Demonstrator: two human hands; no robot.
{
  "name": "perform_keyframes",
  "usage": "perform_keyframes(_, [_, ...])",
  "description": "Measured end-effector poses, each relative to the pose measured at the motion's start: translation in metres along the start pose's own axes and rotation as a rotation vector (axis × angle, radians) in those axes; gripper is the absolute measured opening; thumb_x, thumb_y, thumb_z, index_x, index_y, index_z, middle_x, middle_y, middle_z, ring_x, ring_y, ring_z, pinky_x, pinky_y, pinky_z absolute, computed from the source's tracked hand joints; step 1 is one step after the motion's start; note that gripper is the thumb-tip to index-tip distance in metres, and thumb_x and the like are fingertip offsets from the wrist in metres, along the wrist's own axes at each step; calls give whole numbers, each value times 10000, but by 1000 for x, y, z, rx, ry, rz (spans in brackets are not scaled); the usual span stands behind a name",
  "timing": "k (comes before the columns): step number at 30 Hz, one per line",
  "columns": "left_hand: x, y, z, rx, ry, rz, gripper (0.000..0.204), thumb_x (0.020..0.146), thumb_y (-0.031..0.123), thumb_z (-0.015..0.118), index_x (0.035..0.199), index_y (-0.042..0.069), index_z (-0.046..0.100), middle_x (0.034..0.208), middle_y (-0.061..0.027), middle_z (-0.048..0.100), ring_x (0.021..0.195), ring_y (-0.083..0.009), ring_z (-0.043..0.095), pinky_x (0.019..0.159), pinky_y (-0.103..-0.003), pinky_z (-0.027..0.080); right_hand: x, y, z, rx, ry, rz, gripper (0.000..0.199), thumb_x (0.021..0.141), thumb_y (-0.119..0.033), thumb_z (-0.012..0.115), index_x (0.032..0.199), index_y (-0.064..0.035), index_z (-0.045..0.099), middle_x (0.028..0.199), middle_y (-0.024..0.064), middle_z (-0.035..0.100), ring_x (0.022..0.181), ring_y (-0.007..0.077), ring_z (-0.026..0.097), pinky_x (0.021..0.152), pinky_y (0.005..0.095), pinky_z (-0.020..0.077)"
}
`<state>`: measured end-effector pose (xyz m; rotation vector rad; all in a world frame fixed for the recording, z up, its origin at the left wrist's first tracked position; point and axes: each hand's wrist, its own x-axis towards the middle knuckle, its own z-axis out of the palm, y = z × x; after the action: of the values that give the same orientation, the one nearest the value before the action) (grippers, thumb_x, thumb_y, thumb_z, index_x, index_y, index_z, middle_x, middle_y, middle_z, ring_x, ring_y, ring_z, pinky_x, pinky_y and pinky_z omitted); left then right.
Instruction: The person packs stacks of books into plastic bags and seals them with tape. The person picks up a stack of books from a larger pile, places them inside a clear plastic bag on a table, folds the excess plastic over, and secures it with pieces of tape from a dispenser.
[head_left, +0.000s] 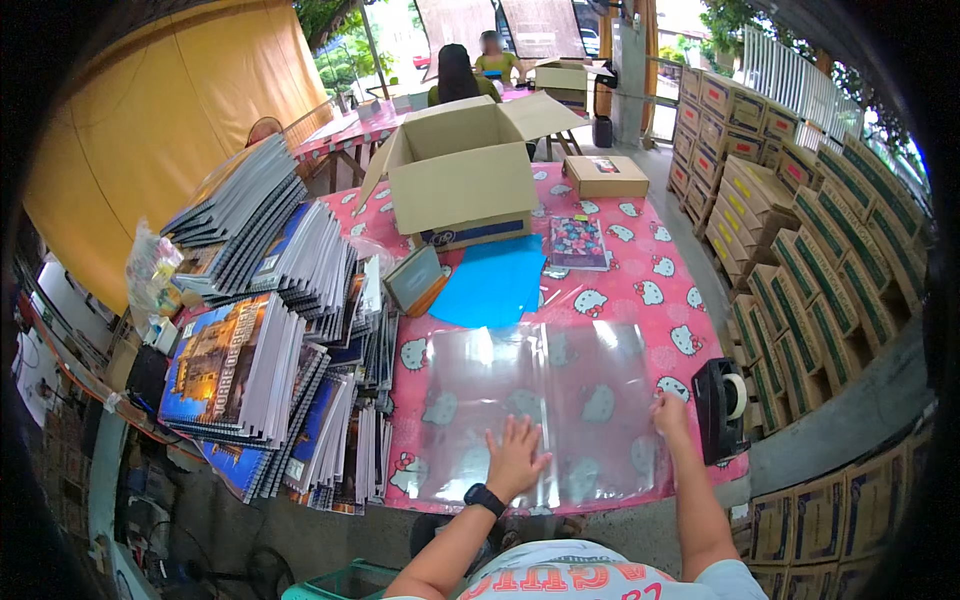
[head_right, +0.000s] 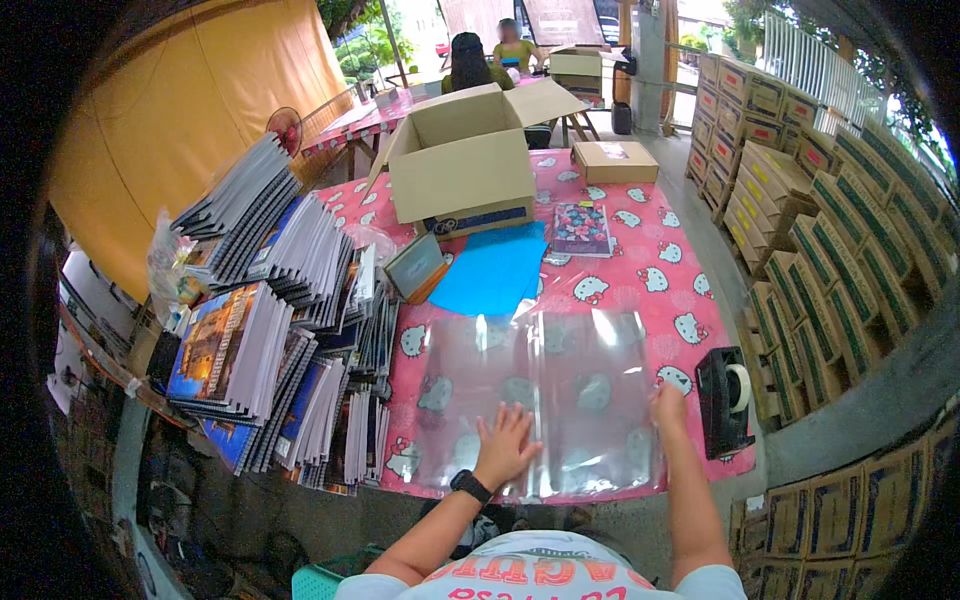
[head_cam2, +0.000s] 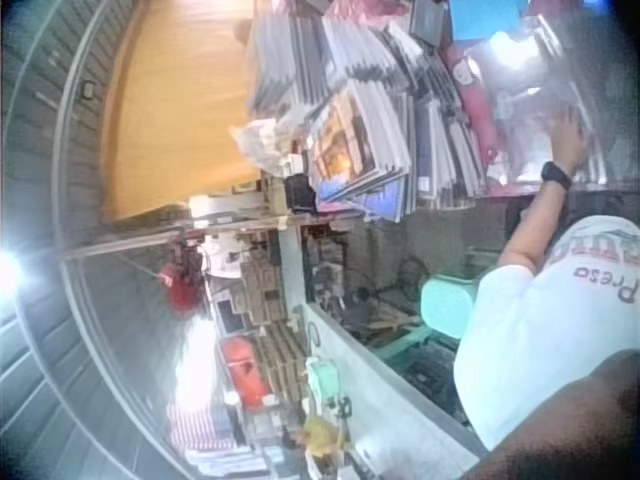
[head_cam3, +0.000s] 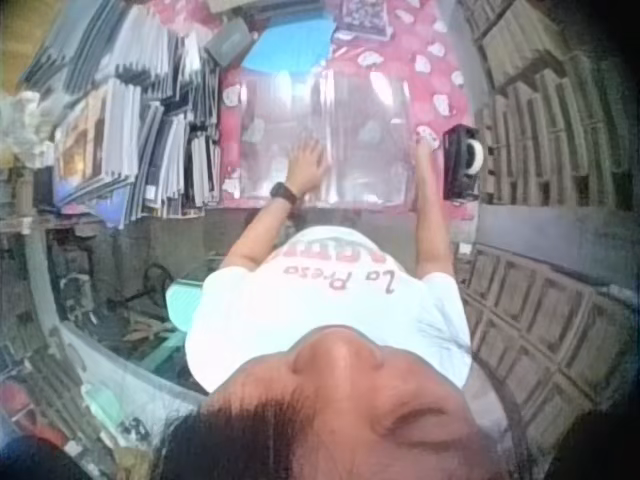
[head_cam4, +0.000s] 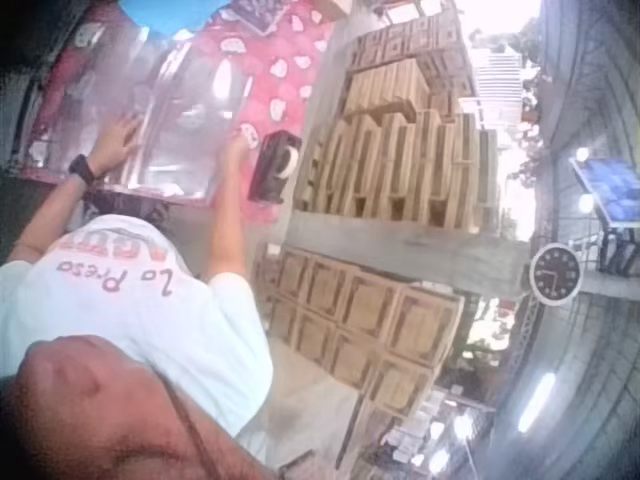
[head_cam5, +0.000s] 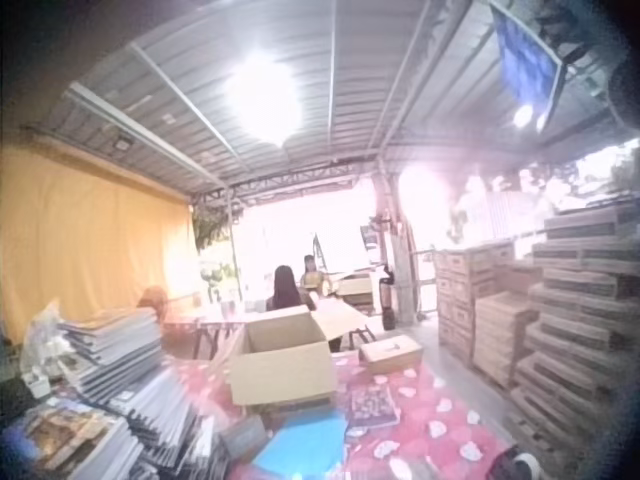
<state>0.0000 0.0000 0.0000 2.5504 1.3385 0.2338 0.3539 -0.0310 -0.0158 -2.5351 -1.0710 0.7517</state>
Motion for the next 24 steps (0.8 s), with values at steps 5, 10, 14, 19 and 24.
perform_keyframes(5, [-34, -11, -3, 60, -13, 47, 641, 840, 494, 481, 1381, 190, 320, 1458, -62, 248, 1345, -328, 181, 992, -661, 145, -89, -63, -2, -100, 452, -267, 498, 703, -141, 644, 1143, 18, 476, 1257, 225, 451, 1191, 334, 404, 959, 431, 336])
perform_keyframes(10, [-34, -26, 7, 25, 9, 57, 660, 839, 498, 479, 1394, 192, 293, 1468, -77, 219, 1349, -332, 166, 994, -660, 129, -131, -122, 93, -260, 329, -949, 626, 807, -294, 542, 1370, -119, 332, 1437, 107, 286, 1347, 298, 207, 1066, 494, 161])
perform_keyframes(14, [-40, -54, 19, -195, 192, 47, 584, 839, 401, 538, 1345, 151, 389, 1445, -111, 269, 1322, -310, 257, 1028, -569, 204, -149, -122, 116, -409, 54, -1035, 577, 859, -383, 464, 1377, -167, 329, 1459, 80, 243, 1362, 271, 173, 1078, 513, 112])
perform_keyframes(19, [-85, -45, -123, -771, 233, 274, 367, 800, 196, 619, 1139, 62, 573, 1218, -142, 527, 1140, -280, 494, 963, -388, 374, -153, -148, 88, -584, -108, -815, 646, 791, -357, 596, 1351, -130, 366, 1426, 111, 299, 1320, 313, 249, 1018, 495, 271])
perform_keyframes(24, [-202, -58, -297, -650, 1306, 71, 104, 782, 32, 582, 882, 16, 606, 913, -108, 619, 870, -181, 571, 734, -282, 433, -209, -293, 45, 234, 25, -1405, 612, 677, -138, 698, 1227, -27, 455, 1326, 181, 401, 1201, 378, 377, 986, 437, 333])
